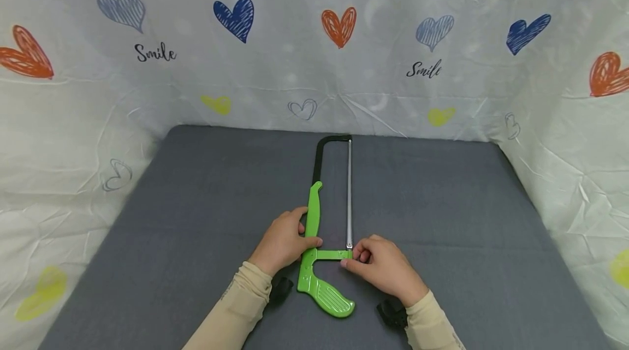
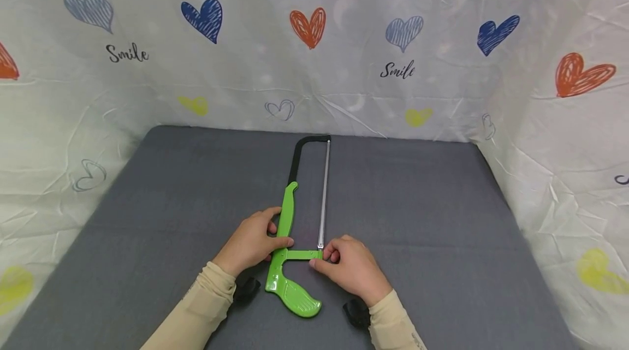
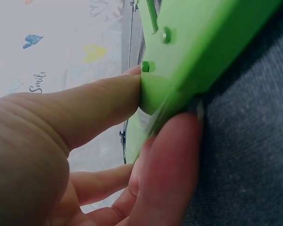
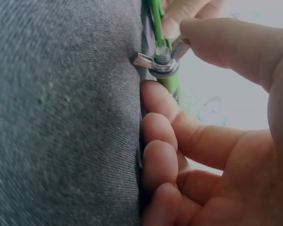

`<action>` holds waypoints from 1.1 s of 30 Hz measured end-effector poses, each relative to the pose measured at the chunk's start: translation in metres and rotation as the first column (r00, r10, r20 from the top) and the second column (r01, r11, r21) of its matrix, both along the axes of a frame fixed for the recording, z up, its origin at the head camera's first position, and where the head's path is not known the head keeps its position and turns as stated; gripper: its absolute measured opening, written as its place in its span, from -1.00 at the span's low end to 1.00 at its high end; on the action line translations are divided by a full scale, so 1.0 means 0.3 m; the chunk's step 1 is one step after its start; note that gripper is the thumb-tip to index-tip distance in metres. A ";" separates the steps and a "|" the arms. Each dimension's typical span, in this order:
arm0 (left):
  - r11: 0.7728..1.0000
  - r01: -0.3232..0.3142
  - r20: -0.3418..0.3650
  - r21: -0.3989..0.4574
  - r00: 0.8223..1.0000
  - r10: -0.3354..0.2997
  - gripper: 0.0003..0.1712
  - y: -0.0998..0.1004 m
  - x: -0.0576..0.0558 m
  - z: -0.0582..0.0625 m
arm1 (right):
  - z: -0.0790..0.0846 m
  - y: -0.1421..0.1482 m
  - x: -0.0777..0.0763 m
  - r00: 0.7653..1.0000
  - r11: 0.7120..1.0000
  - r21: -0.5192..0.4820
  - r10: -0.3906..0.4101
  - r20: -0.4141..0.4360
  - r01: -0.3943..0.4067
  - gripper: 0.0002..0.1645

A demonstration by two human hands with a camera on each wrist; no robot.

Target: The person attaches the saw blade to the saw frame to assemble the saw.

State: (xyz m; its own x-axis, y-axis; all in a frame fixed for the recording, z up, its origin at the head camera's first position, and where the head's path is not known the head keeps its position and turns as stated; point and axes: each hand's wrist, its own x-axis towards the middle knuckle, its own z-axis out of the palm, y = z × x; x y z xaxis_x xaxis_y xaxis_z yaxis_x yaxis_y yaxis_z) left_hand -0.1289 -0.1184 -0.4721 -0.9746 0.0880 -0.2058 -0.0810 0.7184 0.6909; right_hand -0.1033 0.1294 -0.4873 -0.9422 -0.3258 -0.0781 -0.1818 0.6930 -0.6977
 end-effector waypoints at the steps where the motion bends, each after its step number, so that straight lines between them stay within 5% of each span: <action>1: 1.000 0.000 0.001 0.002 1.000 0.000 -0.05 0.000 0.000 0.000 | -0.001 0.002 -0.001 1.000 1.000 -0.003 0.003 -0.003 -0.003 -0.68; 18: 1.000 0.001 -0.015 -0.018 1.000 -0.002 -0.05 0.000 -0.001 -0.011 | 0.008 0.024 -0.004 0.996 0.996 -0.012 0.089 0.011 -0.089 -0.89; 33: 1.000 -0.004 0.012 0.009 1.000 0.004 -0.05 -0.002 0.000 -0.002 | 0.004 0.021 -0.003 0.997 0.997 0.000 0.075 0.027 -0.075 -0.91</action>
State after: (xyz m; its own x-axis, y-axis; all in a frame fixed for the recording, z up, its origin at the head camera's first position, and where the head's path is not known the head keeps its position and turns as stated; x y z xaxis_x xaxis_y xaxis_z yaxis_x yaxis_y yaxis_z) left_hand -0.1289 -0.1189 -0.4728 -0.9723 0.0862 -0.2171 -0.0923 0.7119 0.6962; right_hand -0.1043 0.1358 -0.4861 -0.9128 -0.3950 -0.1038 -0.2140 0.6790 -0.7022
